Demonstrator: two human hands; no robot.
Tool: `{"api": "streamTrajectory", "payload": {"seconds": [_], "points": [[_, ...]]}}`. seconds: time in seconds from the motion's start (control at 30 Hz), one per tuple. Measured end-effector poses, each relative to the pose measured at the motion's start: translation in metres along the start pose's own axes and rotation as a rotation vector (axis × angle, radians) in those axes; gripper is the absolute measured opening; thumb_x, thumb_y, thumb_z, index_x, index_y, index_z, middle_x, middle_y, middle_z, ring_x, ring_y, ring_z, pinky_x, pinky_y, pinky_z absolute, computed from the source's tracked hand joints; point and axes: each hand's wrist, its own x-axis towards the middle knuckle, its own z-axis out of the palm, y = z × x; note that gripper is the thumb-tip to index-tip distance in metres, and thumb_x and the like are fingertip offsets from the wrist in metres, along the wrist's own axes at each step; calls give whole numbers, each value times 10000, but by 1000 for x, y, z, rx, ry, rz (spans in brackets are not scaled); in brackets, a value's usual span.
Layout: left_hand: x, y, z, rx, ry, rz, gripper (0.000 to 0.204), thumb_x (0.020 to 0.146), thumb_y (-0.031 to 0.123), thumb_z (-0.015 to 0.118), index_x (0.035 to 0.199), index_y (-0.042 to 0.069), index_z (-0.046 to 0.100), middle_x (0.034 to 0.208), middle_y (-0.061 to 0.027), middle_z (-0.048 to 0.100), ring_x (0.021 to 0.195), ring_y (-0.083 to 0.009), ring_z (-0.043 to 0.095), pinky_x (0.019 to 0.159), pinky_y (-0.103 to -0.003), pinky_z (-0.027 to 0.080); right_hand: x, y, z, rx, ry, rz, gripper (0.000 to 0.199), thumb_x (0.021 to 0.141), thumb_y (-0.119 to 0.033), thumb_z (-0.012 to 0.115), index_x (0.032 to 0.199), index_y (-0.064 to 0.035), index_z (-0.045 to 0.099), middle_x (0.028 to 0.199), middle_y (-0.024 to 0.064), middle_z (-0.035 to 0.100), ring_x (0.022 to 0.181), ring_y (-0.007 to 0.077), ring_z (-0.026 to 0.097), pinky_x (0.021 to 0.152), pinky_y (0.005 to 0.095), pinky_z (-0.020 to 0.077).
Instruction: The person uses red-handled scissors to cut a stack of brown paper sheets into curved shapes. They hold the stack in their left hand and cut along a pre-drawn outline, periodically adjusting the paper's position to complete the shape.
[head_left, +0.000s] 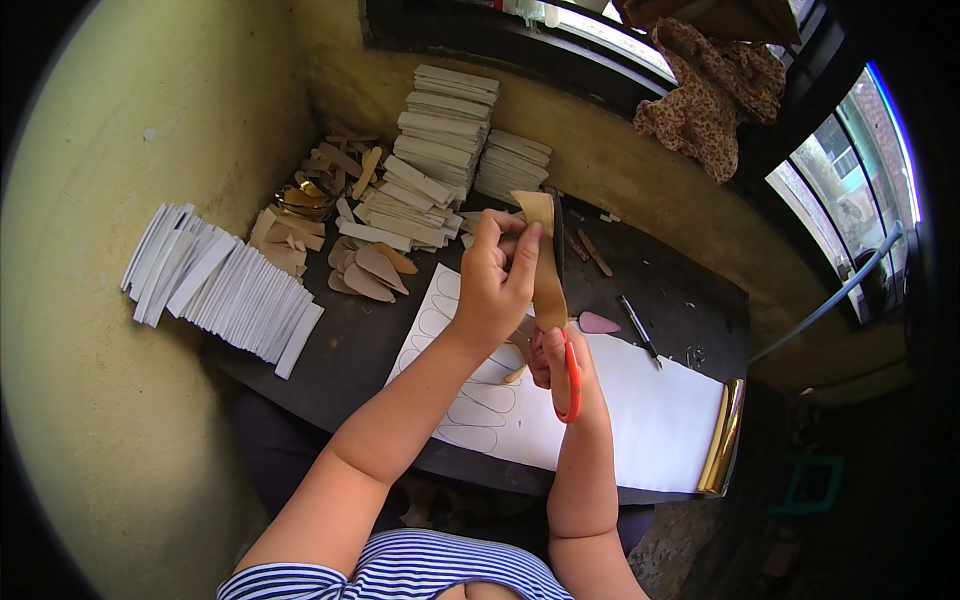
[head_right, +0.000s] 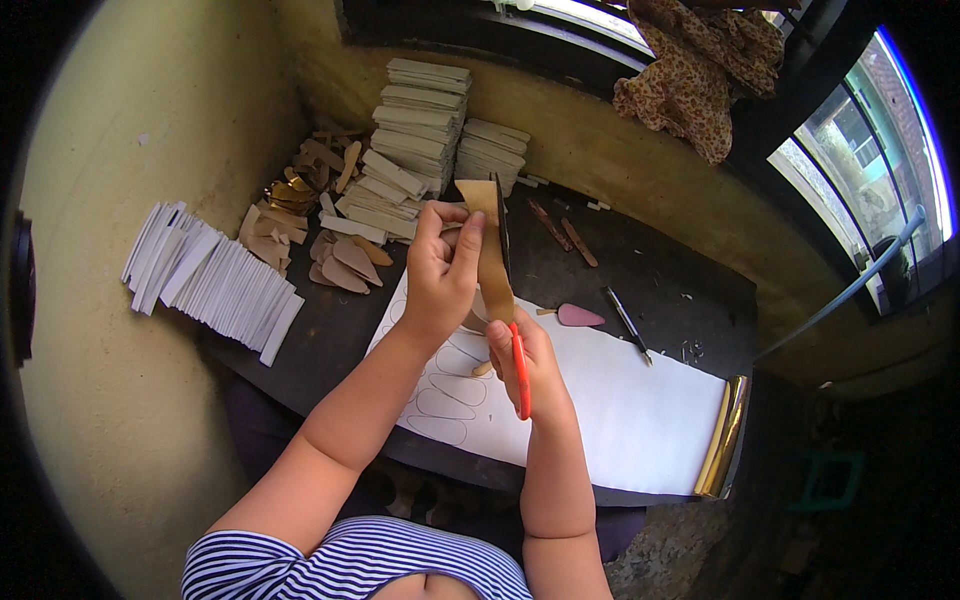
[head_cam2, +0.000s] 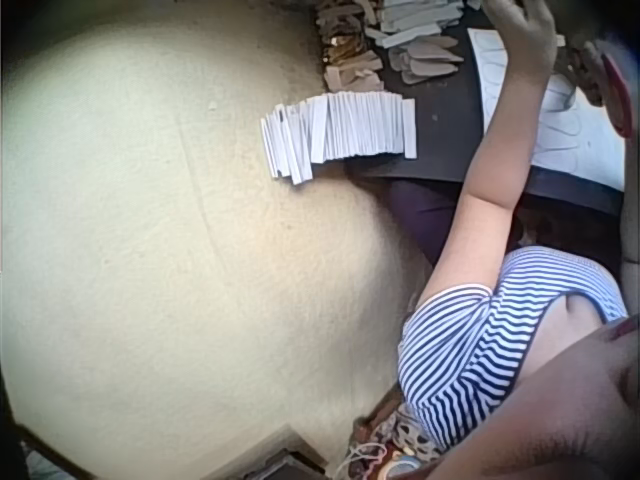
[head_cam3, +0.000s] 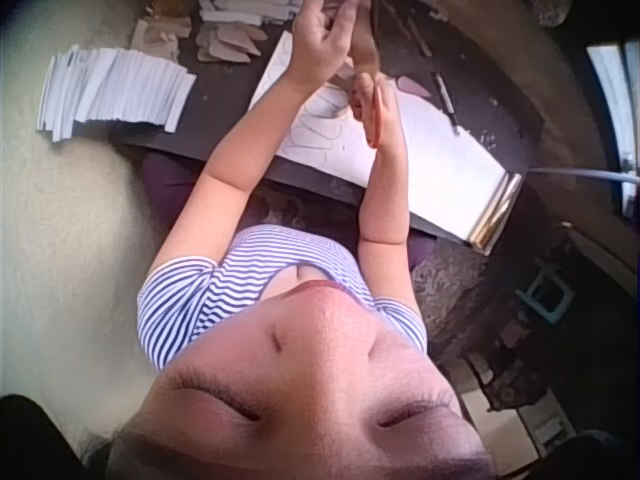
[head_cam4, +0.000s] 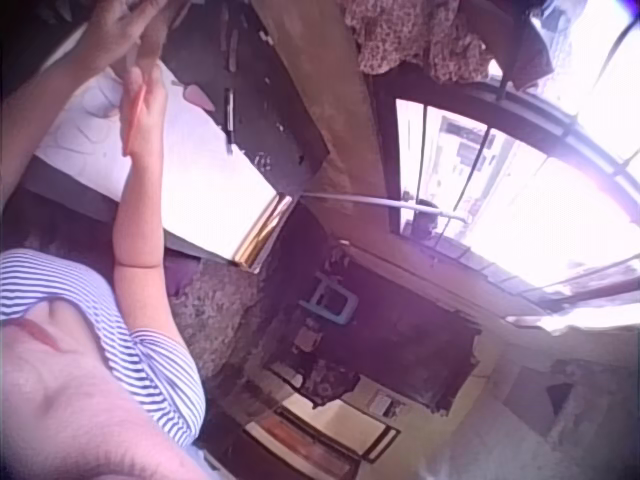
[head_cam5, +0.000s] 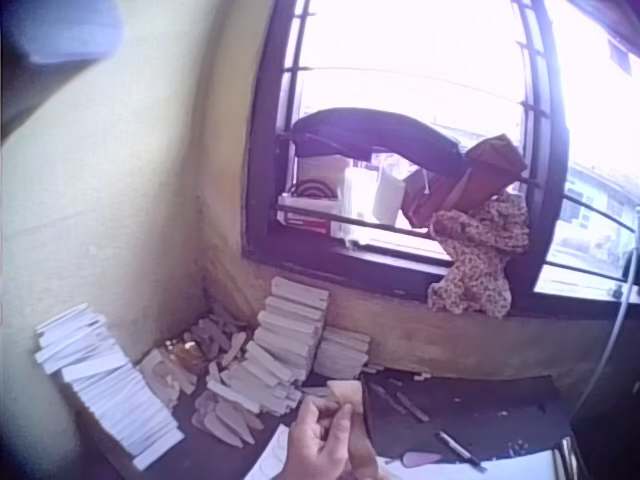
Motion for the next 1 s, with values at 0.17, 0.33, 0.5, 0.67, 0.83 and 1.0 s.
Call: {"api": "streamTrajectory", "payload": {"seconds": [0.17,0.33,0.5,0.67,0.83,1.0], "points": [[2,-8,0,6,-35,53,129,892,117,503,882,32,407,675,-14,539,586,-13,450,515,-160,353,1,4,-1,-89,12,-45,512,845,-560,417,785,-52,415,573,-28,312,484,71,281,439,211,239],[-2,-9,3,19,-91,78,112,890,89,495,873,26,403,709,-28,552,635,-27,493,557,-163,387,1,5,-2,-71,21,-91,535,843,-578,395,821,-44,413,582,-17,319,496,81,297,455,218,262],[-4,-5,3,15,-82,89,112,892,87,490,872,25,399,732,-39,557,651,-32,492,573,-171,392,0,3,-2,-37,-5,-90,522,846,-572,397,835,-51,405,583,-27,305,496,77,286,454,213,250],[-4,-8,5,-21,-40,130,125,887,85,496,860,23,390,634,-18,517,569,-17,440,501,-174,352,0,4,2,-19,19,-67,482,858,-542,407,828,-61,401,584,-40,297,487,64,260,438,205,212],[-4,-7,5,-7,-32,122,131,887,90,497,856,29,386,607,-1,494,545,-11,413,479,-171,329,-1,3,2,-1,23,-66,468,855,-528,431,824,-62,410,585,-41,300,483,54,250,423,199,189],[-5,-4,2,-3,-71,56,96,898,100,479,900,41,402,674,-4,525,579,-14,440,518,-152,347,1,7,1,-16,45,-86,453,855,-494,462,858,-42,440,593,-38,335,501,53,293,436,200,234]]}}
